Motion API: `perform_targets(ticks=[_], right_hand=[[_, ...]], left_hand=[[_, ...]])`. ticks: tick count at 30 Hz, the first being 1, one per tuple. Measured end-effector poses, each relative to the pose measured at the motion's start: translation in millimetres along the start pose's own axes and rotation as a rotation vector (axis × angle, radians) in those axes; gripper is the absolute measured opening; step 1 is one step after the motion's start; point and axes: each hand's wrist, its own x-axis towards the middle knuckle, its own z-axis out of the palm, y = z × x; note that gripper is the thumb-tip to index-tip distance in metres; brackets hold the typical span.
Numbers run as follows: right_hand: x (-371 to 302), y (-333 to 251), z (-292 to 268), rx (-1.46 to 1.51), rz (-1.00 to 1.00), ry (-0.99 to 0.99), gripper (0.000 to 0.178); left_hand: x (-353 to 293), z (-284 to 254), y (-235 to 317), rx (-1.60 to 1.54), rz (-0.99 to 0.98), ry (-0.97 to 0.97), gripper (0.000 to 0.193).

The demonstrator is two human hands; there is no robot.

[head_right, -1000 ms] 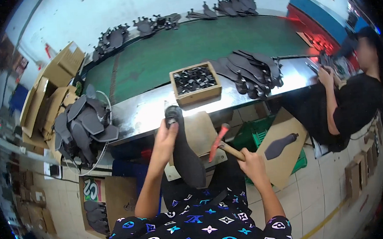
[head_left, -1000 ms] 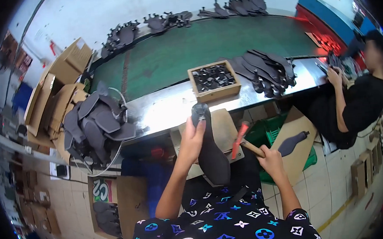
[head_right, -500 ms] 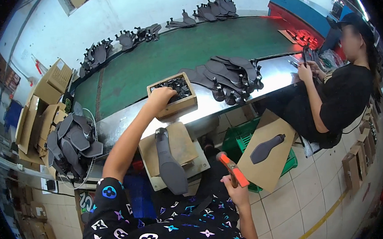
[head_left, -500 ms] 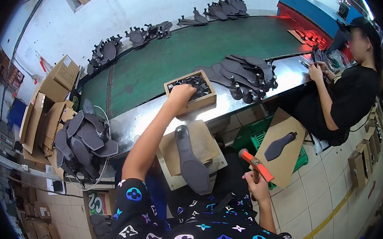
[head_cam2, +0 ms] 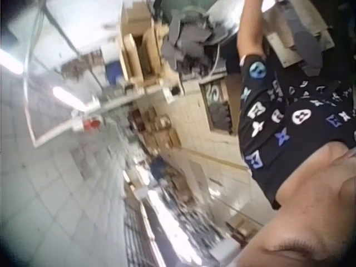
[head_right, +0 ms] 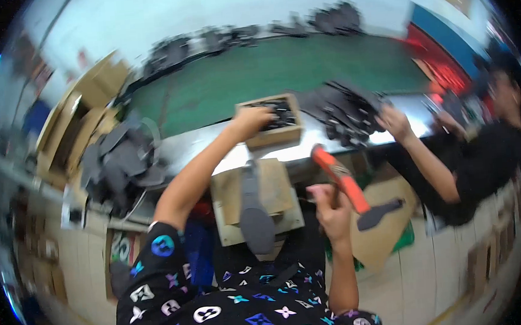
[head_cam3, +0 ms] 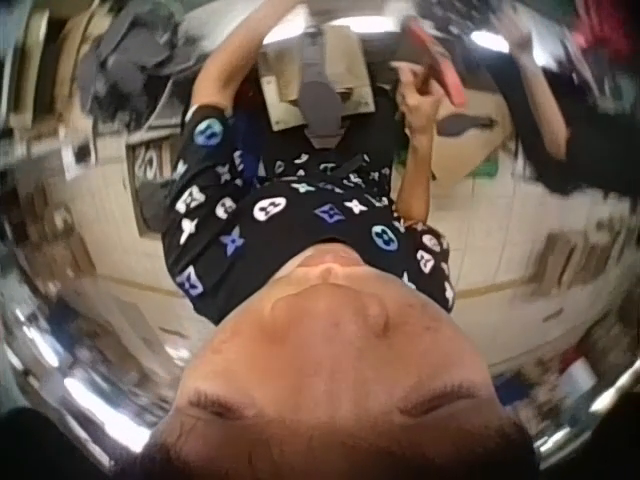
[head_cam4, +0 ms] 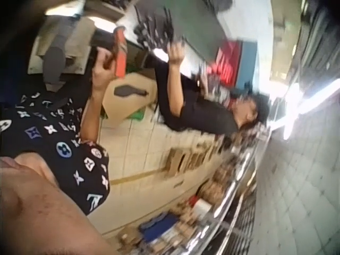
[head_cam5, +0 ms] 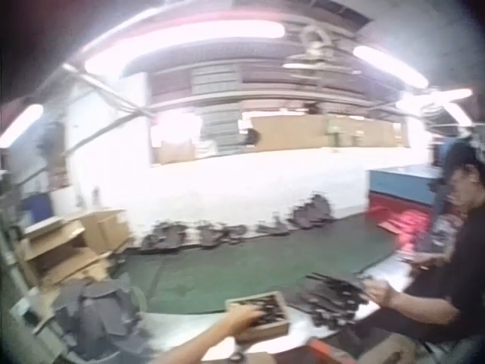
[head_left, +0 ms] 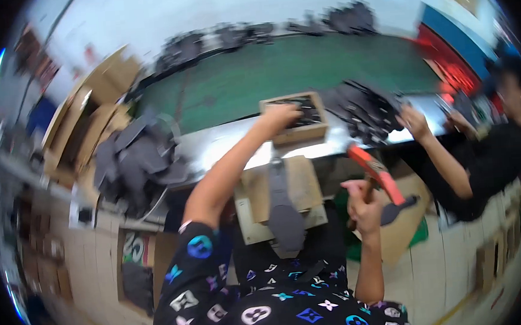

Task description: Hammering small metal components into shoe soles or assembly parts at a factory workstation.

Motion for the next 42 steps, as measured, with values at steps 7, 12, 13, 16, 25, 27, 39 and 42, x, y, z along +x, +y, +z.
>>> perform_targets(ticks=[7,12,13,16,25,27,39,42], right_hand=[[-9,19,-10,0.077,-0.005,-0.043,0.023],[-9,18,-12,0.060,0.001,-0.055,0.022],[-8,14,-12,0.047,-0.023,-0.057,0.023],[1,-1,-11,0.062,0.039,-0.025,0.029],[15,-98,69,0.075,-0.215,-0.147,0.032],[9,-106,81,0.152,-0.207,-0.264,0.036],[-14,-92,83,0.266,-0.197,-0.310,0.022],[-13,-71,73,0.250,-0.160,-0.290,0.022]], left_hand=[[37,14,-1,0.172,-0.049,0.121,0.016],[28,9,-3,-0.069,-0.358,0.118,0.019],[21,5,-6,-0.143,-0.324,0.203,0.021],[-3,-29,9,-0.664,-0.343,0.498,0.024],[-116,-172,177,-1.311,-0.575,0.795,0.020],[-127,-167,192,-0.445,-0.257,1.028,0.023],[-136,-159,202,-0.721,-0.209,0.946,0.030],[-140,-155,197,-0.879,-0.181,0.744,0.030]])
